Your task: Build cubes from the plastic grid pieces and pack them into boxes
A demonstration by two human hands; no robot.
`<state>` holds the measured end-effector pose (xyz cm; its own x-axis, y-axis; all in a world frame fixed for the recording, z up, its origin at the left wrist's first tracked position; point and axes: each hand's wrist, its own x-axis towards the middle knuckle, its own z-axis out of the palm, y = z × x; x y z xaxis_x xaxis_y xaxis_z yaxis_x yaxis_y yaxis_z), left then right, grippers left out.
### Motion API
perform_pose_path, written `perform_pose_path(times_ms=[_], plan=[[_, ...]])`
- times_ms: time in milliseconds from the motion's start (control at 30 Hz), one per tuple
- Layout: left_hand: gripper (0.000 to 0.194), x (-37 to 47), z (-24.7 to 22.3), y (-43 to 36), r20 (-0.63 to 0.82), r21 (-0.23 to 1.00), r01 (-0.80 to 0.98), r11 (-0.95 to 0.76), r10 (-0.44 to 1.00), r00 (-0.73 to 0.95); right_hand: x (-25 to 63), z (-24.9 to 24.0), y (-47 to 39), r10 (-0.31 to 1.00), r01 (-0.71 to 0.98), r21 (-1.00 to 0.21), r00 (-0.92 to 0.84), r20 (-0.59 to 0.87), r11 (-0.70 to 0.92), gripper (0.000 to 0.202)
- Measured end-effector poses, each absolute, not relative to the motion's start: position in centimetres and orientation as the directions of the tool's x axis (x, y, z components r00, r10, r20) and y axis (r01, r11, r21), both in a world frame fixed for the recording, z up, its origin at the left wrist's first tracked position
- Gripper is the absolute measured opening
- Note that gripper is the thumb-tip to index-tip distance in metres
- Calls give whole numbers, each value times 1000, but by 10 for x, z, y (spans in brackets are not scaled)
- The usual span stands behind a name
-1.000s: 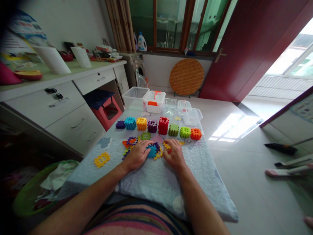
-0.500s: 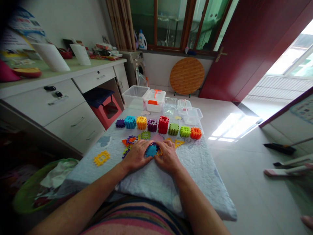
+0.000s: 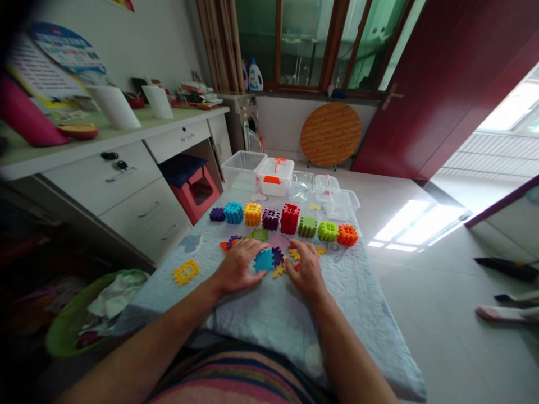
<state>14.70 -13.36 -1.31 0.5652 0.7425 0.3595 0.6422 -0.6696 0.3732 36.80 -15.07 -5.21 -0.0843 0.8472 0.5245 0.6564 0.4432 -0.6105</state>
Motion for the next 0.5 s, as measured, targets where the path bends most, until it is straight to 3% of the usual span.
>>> perform_pose_path(times_ms=[200, 500], plan=[[48, 85, 28, -80, 386, 375, 659, -652, 756, 528, 379, -54, -146, 829, 682, -614, 20, 559, 397, 37], [56, 47, 53, 31, 58, 159, 768, -621, 782, 621, 378, -57, -146, 834, 693, -608, 20, 552, 386, 35]])
